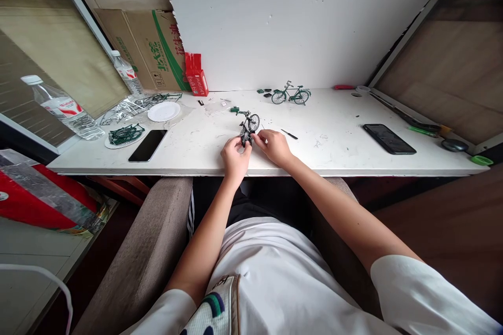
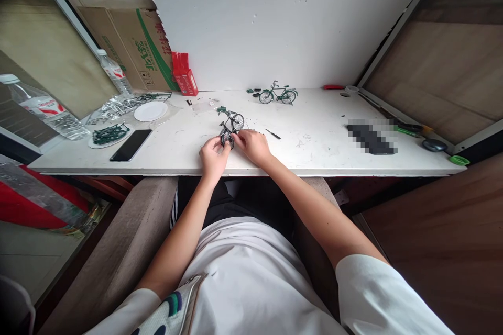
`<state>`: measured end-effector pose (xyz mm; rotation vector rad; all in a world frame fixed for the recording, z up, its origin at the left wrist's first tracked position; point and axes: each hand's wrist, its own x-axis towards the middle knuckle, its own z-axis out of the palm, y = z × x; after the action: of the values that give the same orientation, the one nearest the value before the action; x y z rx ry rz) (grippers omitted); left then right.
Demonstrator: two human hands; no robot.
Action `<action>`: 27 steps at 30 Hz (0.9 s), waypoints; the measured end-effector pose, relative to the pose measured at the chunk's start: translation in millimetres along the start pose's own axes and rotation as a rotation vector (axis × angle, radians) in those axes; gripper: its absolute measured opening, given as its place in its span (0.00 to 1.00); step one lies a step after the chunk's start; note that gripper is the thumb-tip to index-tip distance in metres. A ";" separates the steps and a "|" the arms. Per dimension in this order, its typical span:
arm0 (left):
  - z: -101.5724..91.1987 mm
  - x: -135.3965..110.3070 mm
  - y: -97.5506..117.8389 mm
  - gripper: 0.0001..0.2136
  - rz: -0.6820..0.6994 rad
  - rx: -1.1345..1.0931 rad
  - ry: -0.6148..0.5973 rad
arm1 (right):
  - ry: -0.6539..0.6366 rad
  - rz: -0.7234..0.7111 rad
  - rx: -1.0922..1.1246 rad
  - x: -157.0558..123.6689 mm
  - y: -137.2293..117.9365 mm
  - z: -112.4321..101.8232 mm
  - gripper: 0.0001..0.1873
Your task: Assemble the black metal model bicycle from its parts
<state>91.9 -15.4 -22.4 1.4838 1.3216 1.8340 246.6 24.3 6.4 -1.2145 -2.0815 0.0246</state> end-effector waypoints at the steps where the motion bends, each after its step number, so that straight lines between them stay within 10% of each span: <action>1: -0.3 0.2 0.3 0.05 -0.010 0.002 0.006 | -0.012 -0.007 0.010 0.1 0.4 -0.2 0.26; 27: -2.2 -1.7 0.4 0.09 -0.008 -0.035 -0.059 | -0.027 -0.129 0.180 -1.5 4.5 -1.3 0.16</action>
<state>90.5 -17.9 -22.9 1.5004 1.2601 1.7855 251.2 25.2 5.0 -0.9760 -2.1274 0.1658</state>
